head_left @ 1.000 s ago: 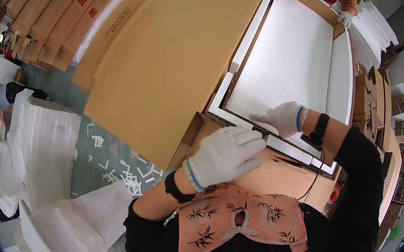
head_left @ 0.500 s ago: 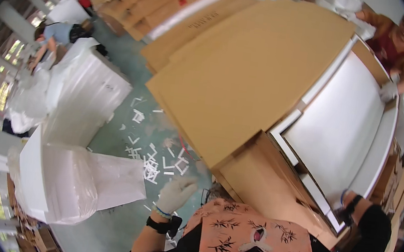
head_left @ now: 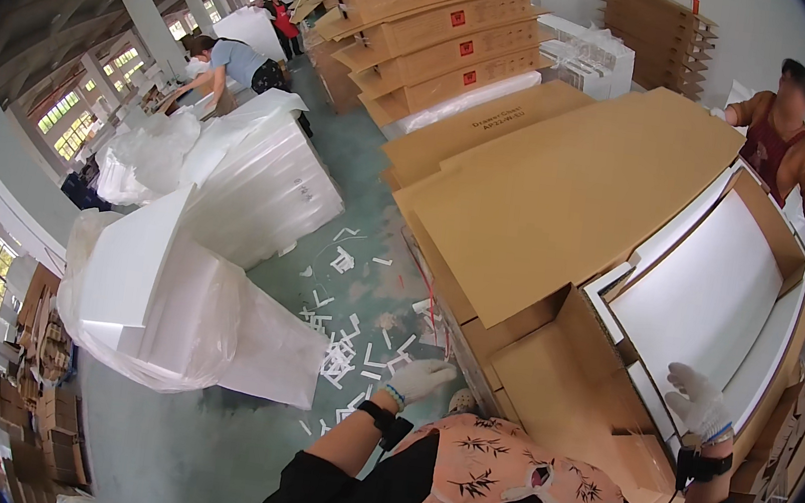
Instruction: The person assembles a cardboard box and packs it with white foam inserts and a flat white panel. They use a handheld tape dispenser to seal the box flaps and secure the contents. The process involves folding the box, placing protective foam pieces inside, inserting the panel, and taping the box shut.
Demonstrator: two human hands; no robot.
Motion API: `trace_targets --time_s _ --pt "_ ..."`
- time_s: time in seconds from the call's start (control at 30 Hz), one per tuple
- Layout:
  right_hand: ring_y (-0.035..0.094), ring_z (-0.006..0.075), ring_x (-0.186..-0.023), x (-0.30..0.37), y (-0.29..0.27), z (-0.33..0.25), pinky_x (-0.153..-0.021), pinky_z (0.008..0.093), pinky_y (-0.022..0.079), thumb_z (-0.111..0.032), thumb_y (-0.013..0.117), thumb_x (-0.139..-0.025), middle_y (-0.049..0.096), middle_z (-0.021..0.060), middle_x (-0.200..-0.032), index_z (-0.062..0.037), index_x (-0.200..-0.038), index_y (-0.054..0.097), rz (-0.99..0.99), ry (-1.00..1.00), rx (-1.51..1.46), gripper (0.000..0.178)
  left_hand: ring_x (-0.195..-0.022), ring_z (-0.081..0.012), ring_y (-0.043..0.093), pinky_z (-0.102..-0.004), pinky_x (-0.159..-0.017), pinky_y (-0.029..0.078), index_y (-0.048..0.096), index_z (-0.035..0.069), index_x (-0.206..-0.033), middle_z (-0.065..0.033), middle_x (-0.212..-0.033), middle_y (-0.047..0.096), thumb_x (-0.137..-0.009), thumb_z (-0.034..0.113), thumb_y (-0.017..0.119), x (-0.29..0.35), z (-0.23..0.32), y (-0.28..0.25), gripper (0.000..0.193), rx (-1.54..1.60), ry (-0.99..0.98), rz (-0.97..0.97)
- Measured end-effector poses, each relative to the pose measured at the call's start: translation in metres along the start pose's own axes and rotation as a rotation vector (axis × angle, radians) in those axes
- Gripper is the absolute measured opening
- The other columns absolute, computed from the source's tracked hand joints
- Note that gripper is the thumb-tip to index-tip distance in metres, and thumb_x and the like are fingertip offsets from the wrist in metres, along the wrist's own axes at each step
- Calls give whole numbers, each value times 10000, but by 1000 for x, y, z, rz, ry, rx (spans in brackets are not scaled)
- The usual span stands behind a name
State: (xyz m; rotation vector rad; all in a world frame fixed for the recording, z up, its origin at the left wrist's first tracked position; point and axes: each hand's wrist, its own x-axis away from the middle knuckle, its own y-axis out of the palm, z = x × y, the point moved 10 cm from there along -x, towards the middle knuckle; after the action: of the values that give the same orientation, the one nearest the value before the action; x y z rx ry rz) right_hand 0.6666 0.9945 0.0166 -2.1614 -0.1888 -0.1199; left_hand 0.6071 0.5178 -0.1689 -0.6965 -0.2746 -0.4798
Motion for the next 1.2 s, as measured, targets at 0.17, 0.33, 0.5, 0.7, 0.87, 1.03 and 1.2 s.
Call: trace_targets --time_s 0.17,0.33,0.5,0.7,0.87,1.03,1.2 --pt "701 288 -1008 93 23 -88 -882 391 540 -139 668 -809 723 154 -1106 18 -1233 622 208 -254 -218 454 -1150 -326 637 -374 -987 474 666 63 -1258 -200 -1237 675 -940 486 520 -52 -60 -12 549 -83 18 81" --pt "713 300 -933 160 139 -15 -837 369 560 -192 713 -826 728 168 -1053 -21 -1202 664 219 204 -321 416 -1138 -385 639 -452 -1000 480 646 21 -1254 -243 -1215 671 -889 439 586 -112 -56 -61 558 30 -83 234" --pt "707 314 -943 221 231 20 -842 385 557 -199 717 -822 725 175 -1049 -20 -1200 661 206 533 -327 422 -1260 -332 546 -432 -1038 445 532 28 -1346 -188 -1345 568 -898 391 589 -136 -23 -97 579 -535 48 344" --pt "700 332 -955 217 280 10 -848 403 553 -207 721 -817 721 183 -1044 -18 -1197 658 94 747 -248 430 -1235 -342 507 -465 -1020 446 519 42 -1311 -169 -1301 542 -834 358 627 -140 -11 -78 583 -754 536 428" --pt "694 346 -964 181 319 -9 -852 418 549 -214 725 -813 718 190 -1040 -16 -1195 655 -37 778 -220 436 -1284 -359 501 -479 -1030 444 517 60 -1339 -191 -1360 544 -851 380 629 -173 -90 -147 594 -641 234 424" --pt "688 361 -974 144 364 -21 -857 434 546 -221 729 -809 715 197 -1035 -15 -1193 653 -142 740 -193 443 -1249 -400 567 -472 -1025 477 564 96 -1350 -216 -1405 529 -904 422 599 -185 -221 -204 555 -400 -421 141" --pt "682 375 -984 54 366 -36 -862 449 543 -228 732 -805 712 203 -1031 -13 -1191 650 -118 409 -51 450 -1284 -409 535 -484 -1079 416 609 85 -1335 -217 -1376 581 -925 498 467 -159 -310 -191 600 -328 -423 -49"
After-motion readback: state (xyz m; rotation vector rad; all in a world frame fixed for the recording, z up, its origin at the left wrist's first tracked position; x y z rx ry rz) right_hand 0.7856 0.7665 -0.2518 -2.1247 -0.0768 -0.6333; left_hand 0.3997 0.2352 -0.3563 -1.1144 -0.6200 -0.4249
